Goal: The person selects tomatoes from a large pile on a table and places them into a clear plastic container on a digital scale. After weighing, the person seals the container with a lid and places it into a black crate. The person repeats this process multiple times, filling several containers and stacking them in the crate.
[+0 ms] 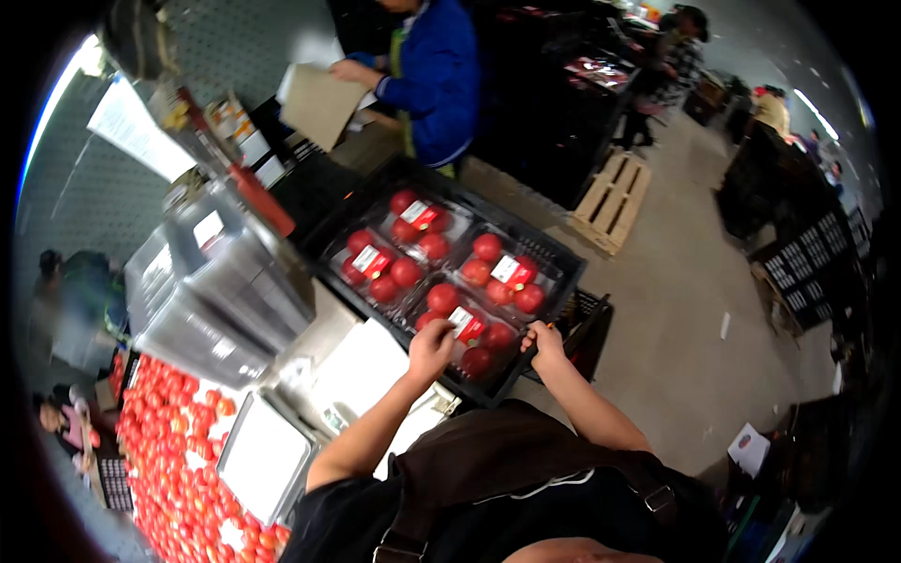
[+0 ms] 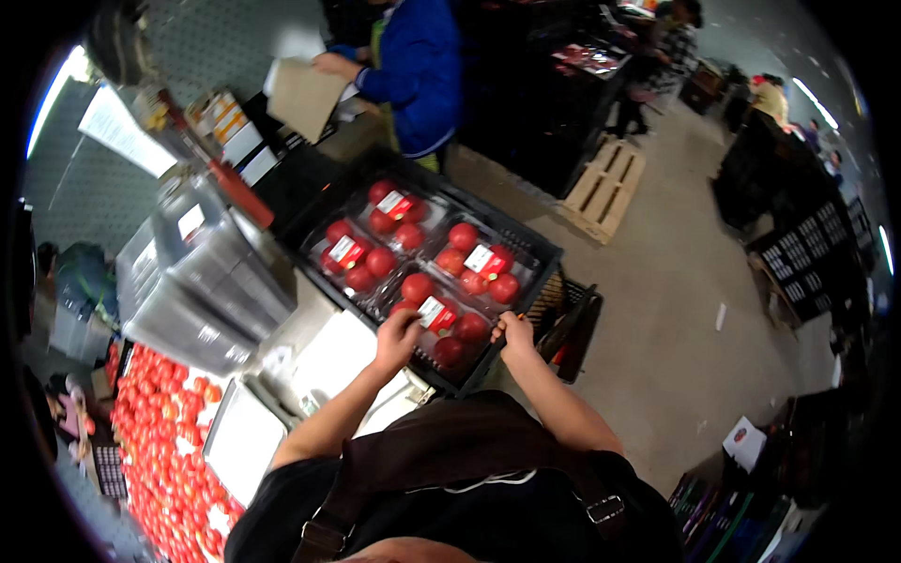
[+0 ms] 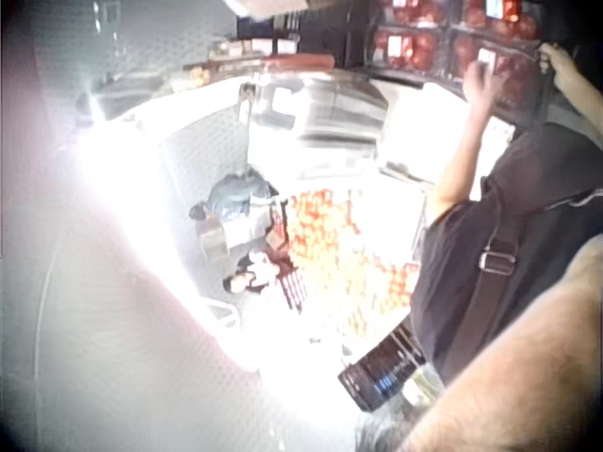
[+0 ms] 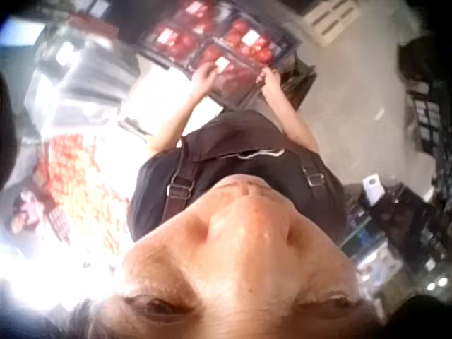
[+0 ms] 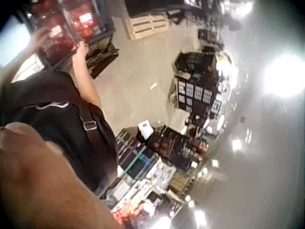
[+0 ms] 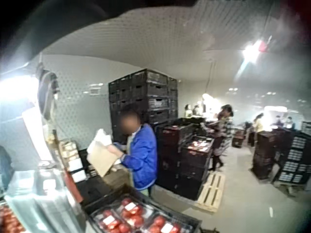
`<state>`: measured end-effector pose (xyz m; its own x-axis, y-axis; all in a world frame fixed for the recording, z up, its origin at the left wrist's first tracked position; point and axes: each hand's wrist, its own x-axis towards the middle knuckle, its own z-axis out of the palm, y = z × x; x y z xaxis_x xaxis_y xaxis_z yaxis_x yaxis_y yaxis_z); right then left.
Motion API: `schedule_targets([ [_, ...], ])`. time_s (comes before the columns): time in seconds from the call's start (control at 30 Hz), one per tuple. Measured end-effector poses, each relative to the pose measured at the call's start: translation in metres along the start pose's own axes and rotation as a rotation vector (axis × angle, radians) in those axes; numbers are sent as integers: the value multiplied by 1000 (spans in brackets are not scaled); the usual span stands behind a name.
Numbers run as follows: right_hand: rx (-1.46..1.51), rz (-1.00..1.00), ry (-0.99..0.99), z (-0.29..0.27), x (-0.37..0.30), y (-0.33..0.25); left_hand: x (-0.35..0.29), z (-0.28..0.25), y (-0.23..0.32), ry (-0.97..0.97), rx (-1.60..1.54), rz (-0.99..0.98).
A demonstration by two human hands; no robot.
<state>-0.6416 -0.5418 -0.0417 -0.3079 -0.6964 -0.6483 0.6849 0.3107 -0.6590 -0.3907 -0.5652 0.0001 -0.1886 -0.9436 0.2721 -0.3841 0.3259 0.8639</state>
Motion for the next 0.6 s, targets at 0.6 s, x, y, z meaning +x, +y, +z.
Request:
schedule_targets([
  [0.6, -274, -136, -35, -41, -50, -124, -50, -111, 22, 246, -264, -299],
])
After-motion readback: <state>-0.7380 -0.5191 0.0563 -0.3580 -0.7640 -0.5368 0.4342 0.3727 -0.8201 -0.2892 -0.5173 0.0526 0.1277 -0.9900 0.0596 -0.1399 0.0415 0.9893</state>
